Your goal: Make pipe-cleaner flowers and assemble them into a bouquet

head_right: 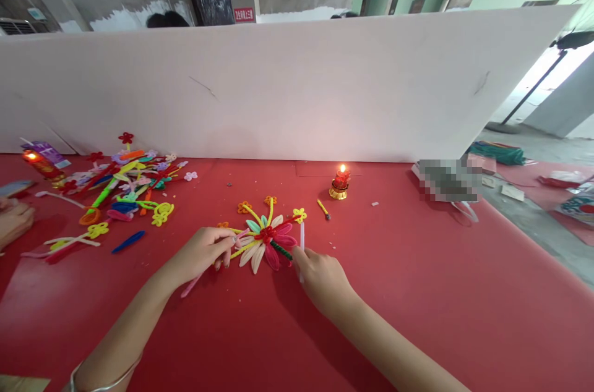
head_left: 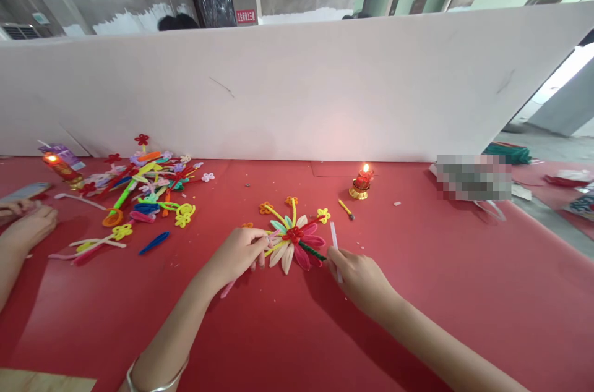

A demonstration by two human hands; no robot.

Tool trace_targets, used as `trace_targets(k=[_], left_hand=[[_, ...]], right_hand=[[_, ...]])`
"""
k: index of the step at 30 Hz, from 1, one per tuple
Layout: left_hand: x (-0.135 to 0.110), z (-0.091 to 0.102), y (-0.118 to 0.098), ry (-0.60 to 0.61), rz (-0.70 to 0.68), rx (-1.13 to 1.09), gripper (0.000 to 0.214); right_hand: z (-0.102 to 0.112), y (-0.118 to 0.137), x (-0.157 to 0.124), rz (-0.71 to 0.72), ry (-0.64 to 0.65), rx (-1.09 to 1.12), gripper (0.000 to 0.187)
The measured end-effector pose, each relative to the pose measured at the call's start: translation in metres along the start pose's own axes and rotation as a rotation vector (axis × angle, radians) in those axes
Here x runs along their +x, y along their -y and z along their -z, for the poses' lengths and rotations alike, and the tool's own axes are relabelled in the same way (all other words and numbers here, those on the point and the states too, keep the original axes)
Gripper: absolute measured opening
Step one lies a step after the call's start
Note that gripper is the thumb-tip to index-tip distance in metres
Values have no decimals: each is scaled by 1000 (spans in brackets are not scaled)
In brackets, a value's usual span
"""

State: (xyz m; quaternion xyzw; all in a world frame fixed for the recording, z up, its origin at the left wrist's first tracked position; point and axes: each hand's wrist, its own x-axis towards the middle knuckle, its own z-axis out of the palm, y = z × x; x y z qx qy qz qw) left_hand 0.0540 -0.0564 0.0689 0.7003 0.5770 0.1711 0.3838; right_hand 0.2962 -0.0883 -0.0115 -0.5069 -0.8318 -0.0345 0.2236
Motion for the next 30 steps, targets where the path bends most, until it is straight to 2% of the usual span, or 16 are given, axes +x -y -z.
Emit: trace_targets(k=[5, 10, 14, 23, 30], left_hand=[[-2, -5, 0, 32, -5, 37, 33], [-3, -16, 3, 83, 26, 90, 38], [0, -24, 5, 117, -7, 109, 34], [8, -37, 6, -26, -105, 281, 27], [8, -39, 4, -47, -213, 347, 27]], right_hand=[[-9, -1, 1, -47, -5, -23, 21], [-12, -1, 0, -35, -20, -29, 22], [-14, -1, -1, -23, -27, -28, 22], [-9, 2, 1, -16, -3, 36, 21], [-11, 1, 0, -12, 37, 26, 20]])
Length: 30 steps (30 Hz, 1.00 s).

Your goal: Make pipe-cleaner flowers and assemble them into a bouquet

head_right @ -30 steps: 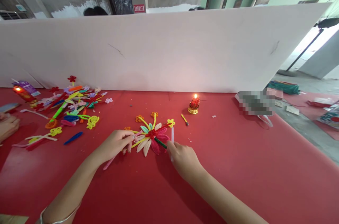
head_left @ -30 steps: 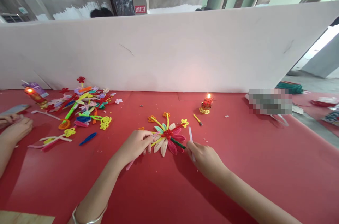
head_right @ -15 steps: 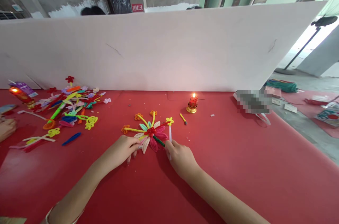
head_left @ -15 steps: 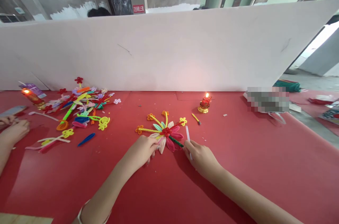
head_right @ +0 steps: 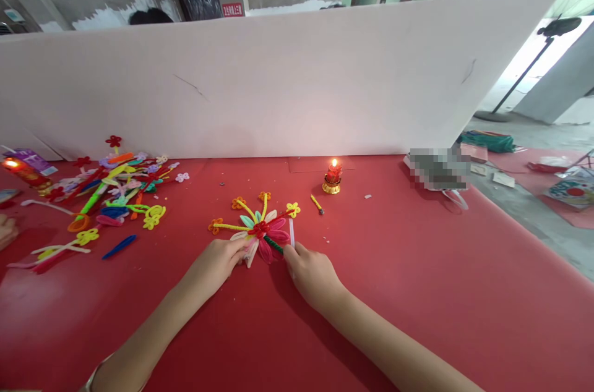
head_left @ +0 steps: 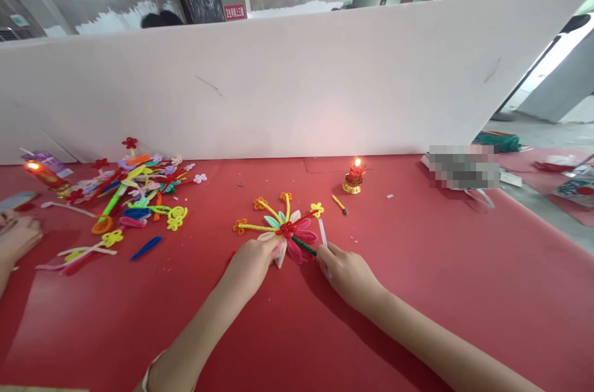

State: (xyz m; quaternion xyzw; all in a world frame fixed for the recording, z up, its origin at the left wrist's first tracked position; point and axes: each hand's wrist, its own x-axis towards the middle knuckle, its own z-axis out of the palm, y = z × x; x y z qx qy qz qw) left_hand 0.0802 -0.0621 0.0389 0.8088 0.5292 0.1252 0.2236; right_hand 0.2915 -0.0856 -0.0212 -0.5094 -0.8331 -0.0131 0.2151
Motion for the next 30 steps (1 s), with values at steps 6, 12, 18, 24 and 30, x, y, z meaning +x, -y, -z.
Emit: trace_targets(k=[6, 12, 18, 24, 30], left_hand=[[-2, -2, -5, -42, -62, 156, 24], [-3, -8, -6, -50, -12, 341, 30], [0, -11, -4, -29, 23, 457, 43], [2, -16, -1, 10, 12, 560, 47], [3, -19, -5, -3, -23, 617, 37]], right_hand=[[-2, -1, -1, 15, 9, -6, 20], [0, -1, -1, 14, 29, 8, 21], [-5, -3, -2, 18, 26, -2, 21], [-5, -2, -2, 23, 1, 30, 20], [-4, -2, -1, 33, -5, 28, 22]])
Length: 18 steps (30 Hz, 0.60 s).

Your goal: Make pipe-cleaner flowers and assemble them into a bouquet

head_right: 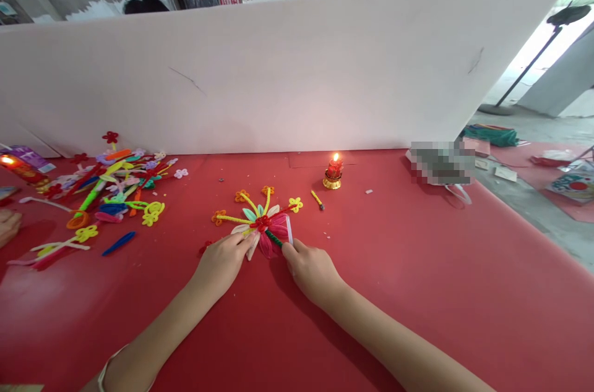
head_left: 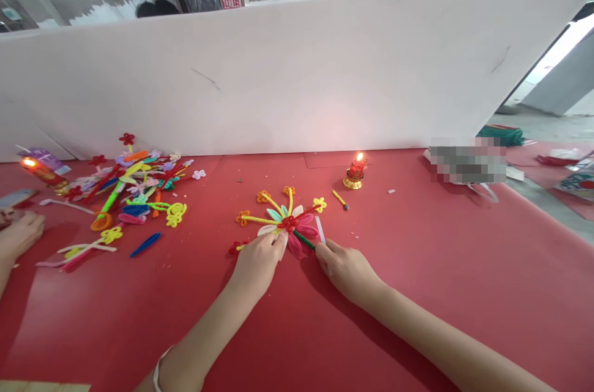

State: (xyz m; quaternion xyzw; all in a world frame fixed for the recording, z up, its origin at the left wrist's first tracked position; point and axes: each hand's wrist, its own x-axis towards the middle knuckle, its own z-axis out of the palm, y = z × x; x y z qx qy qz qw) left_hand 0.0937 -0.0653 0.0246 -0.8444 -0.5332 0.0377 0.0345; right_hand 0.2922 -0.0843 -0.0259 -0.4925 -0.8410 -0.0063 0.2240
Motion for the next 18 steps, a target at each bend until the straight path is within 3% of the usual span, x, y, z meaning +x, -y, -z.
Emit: trace_targets(k=[9, 18], left_hand=[[0, 0, -4, 7, -8, 28, 29], [1, 0, -6, -12, -14, 112, 38]], right_hand=[[-1, -1, -1, 14, -2, -21, 21], [-3, -2, -2, 21, -3, -44, 18]])
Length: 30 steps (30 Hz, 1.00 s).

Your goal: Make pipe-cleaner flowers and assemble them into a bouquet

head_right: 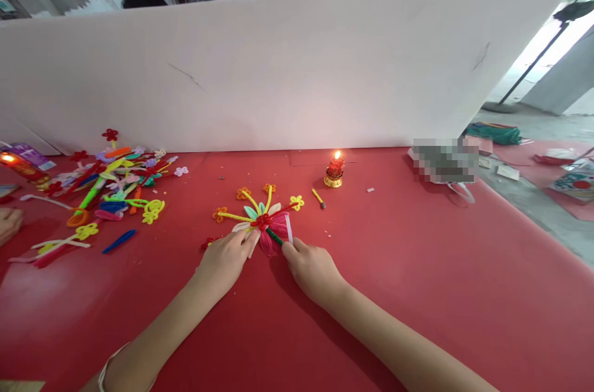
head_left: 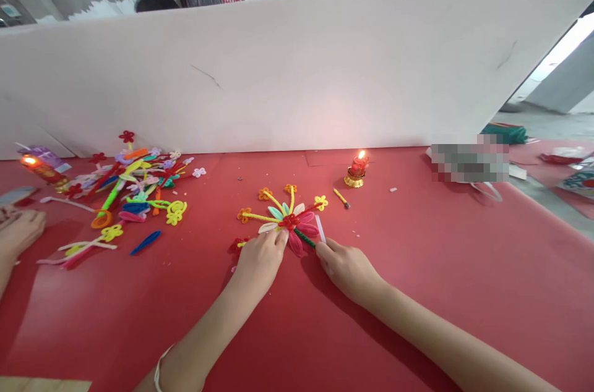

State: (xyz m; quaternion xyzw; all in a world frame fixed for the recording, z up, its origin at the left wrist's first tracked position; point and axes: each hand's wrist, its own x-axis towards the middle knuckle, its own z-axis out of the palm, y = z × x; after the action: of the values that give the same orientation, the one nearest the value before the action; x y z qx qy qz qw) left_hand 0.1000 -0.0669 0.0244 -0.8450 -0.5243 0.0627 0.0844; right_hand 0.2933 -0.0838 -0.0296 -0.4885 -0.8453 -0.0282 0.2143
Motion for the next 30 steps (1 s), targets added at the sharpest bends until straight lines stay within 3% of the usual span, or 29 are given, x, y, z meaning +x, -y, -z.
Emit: trace_targets(k=[16, 30], left_hand=[[1, -1, -4, 80, 32, -13, 54], [3, 2, -5, 89, 15, -27, 50]], right_hand=[[5, 0, 0, 13, 22, 19, 20], [4, 0, 0, 17, 38, 21, 23]])
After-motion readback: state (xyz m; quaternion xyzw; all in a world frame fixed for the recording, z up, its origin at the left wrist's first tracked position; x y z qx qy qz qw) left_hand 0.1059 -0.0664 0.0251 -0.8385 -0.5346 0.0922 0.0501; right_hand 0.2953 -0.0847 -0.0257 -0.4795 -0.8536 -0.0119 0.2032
